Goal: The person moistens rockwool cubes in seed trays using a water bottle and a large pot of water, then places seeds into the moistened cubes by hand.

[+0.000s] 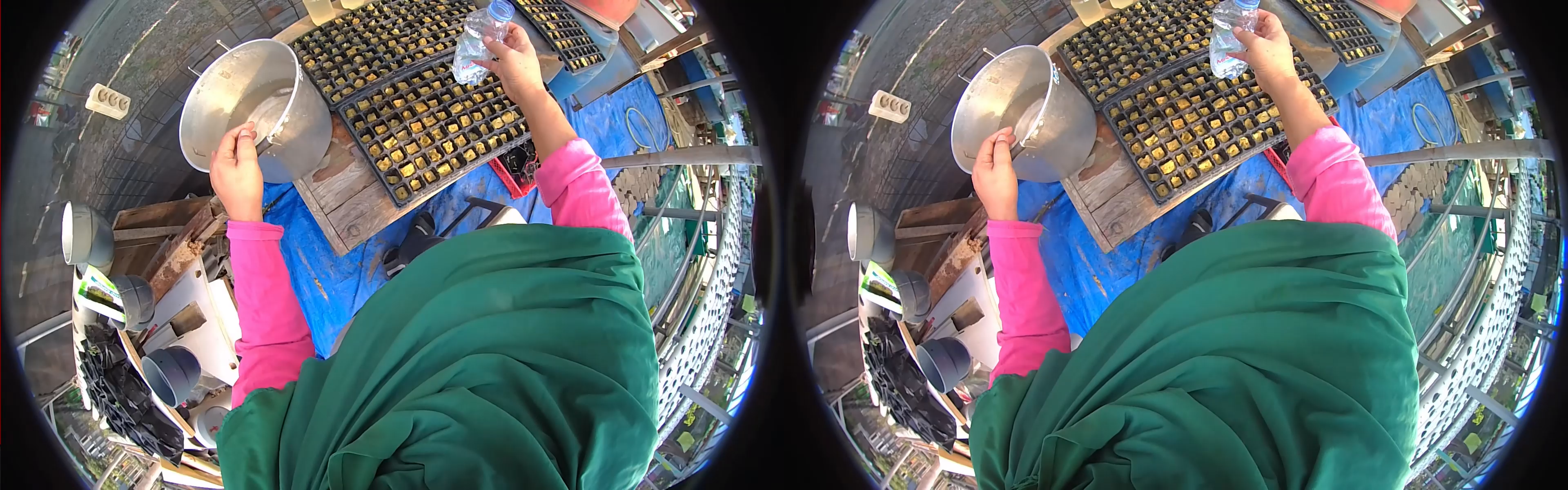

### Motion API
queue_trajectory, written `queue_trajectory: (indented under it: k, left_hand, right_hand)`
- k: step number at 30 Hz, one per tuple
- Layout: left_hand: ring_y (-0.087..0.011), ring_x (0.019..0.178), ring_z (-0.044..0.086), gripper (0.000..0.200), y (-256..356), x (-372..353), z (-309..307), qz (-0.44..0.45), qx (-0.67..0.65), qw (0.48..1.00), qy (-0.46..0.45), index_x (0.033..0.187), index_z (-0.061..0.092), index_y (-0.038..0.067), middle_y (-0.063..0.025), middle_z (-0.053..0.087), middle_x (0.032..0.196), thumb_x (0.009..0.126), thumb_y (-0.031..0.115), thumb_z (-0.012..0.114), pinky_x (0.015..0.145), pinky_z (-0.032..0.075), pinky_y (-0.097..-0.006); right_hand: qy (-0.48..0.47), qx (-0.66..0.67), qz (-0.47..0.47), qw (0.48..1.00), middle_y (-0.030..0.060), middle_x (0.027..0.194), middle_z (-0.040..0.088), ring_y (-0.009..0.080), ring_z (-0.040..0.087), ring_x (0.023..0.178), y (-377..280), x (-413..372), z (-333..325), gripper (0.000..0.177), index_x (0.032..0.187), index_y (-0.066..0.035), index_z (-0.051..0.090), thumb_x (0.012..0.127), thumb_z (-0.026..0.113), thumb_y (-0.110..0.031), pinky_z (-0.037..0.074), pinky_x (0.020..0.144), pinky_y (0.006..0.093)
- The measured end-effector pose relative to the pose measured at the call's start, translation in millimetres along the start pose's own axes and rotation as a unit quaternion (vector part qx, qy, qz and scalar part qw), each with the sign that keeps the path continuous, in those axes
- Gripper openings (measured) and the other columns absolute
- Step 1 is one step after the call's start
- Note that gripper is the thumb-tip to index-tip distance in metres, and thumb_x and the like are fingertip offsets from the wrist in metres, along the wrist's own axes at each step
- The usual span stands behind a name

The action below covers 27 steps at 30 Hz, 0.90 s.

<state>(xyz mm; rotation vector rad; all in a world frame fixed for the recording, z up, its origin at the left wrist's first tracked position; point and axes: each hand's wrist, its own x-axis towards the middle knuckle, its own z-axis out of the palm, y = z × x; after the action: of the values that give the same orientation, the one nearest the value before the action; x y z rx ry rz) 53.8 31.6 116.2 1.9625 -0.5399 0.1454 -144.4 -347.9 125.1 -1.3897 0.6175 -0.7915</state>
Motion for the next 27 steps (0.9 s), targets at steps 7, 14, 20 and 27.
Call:
queue_trajectory:
  k: [7,14,20,27]
  left_hand:
    - [-0.0187,0.083,0.068,0.023,-1,-1,1,0.011,-0.011,1.0,0.008,0.1,0.071,0.003,-0.0106,0.072,0.086,0.094,0.018,0.056,0.078,0.05,-0.0306]
    - [-0.021,0.081,0.068,0.022,-2,1,1,0.014,0.015,1.0,0.004,0.099,0.071,0.006,-0.0092,0.072,0.084,0.093,0.021,0.056,0.087,0.047,-0.0334]
    - [-0.0259,0.083,0.067,0.024,-4,0,2,0.024,0.042,0.999,0.004,0.1,0.07,0.011,-0.0077,0.071,0.085,0.093,0.027,0.053,0.108,0.032,-0.0471]
    - [-0.0286,0.087,0.066,0.023,-1,-1,1,0.041,0.065,0.997,0.016,0.1,0.07,0.011,-0.0105,0.071,0.09,0.093,0.028,0.055,0.108,0.033,-0.048]
  right_hand:
    - [-0.009,0.004,0.002,1.0,0.0081,0.119,0.056,0.0218,0.057,0.11,2,-5,8,0.038,0.125,-0.004,0.043,0.091,0.059,-0.001,0.057,0.086,0.0456]
    - [-0.025,0.005,-0.002,1.0,0.0108,0.119,0.056,0.0233,0.06,0.108,-8,-3,17,0.039,0.127,-0.002,0.041,0.091,0.058,-0.001,0.057,0.086,0.0452]
    - [-0.068,0.044,0.004,0.997,0.008,0.112,0.059,0.0193,0.061,0.101,-24,-11,30,0.035,0.121,-0.004,0.045,0.09,0.059,-0.002,0.058,0.079,0.0411]
    - [-0.103,0.046,0.041,0.993,0.0082,0.117,0.059,0.0215,0.061,0.105,-21,-14,45,0.03,0.121,-0.005,0.046,0.092,0.057,-0.003,0.056,0.084,0.0452]
